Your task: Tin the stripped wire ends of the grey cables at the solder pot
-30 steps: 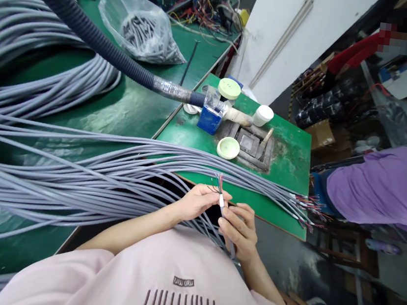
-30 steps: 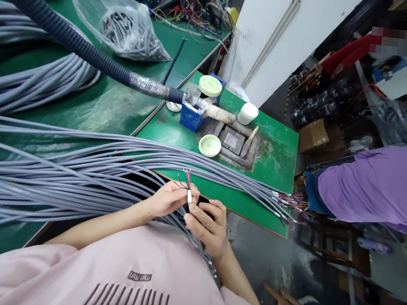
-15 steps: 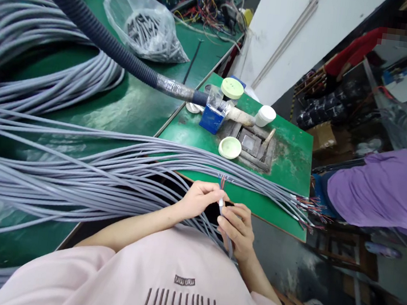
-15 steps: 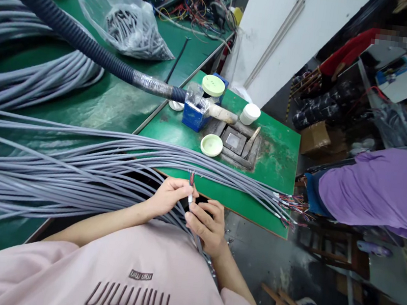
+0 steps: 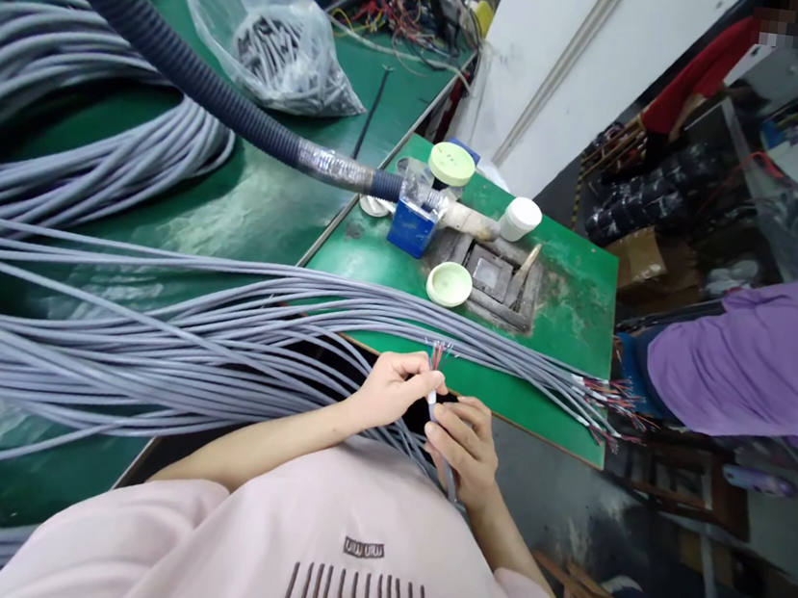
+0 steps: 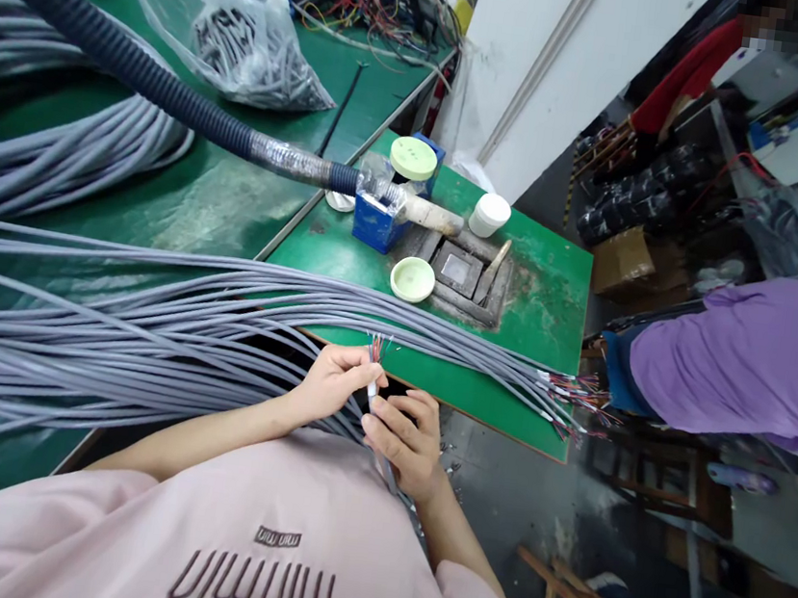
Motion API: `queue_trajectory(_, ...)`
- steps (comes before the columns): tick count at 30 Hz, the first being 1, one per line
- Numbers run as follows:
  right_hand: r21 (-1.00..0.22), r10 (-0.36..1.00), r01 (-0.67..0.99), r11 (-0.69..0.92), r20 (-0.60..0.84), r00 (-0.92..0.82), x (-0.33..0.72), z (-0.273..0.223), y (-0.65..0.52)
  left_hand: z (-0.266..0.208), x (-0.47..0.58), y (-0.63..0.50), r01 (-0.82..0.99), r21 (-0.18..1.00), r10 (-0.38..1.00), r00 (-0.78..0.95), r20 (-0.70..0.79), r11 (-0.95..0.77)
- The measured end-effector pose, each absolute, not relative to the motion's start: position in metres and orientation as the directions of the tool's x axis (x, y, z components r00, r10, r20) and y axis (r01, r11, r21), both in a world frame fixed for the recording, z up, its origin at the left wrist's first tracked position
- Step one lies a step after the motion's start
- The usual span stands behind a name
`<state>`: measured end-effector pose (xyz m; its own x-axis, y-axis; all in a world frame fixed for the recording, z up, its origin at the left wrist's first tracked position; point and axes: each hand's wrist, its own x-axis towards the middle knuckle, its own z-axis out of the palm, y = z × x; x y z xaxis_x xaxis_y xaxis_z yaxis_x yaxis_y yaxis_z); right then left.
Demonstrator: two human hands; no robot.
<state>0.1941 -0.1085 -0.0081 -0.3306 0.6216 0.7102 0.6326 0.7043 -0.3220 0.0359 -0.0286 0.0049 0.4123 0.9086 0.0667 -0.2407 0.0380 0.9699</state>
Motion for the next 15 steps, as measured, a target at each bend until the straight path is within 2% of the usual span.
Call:
queue_trajectory(4, -0.347, 0.634, 0.624, 0.7, 0.704, -0.32, 0.197, -0.011, -0.111, 0.005, 0.036, -0.027, -0.211, 0.964, 0.906, 0.354, 0.231, -0.163)
queue_trajectory(9, -0.369, 0.648, 0.615, 0.697, 0.692, -0.318, 0.197, -0.013, -0.111, 0.001, 0.036, -0.024, -0.151, 0.896, 0.844, 0.301, 0.445, -0.418)
queue_trajectory(12, -0.365, 0.652, 0.622, 0.693, 0.685, -0.324, 0.198, -0.013, -0.111, -0.001, 0.038, -0.023, -0.105, 0.891, 0.827, 0.335, 0.451, -0.443)
queue_trajectory(15, -0.337, 0.665, 0.688, 0.643, 0.691, -0.282, 0.208, -0.013, -0.117, -0.005, 0.042, -0.02, -0.077, 0.922, 0.81, 0.453, 0.372, -0.381)
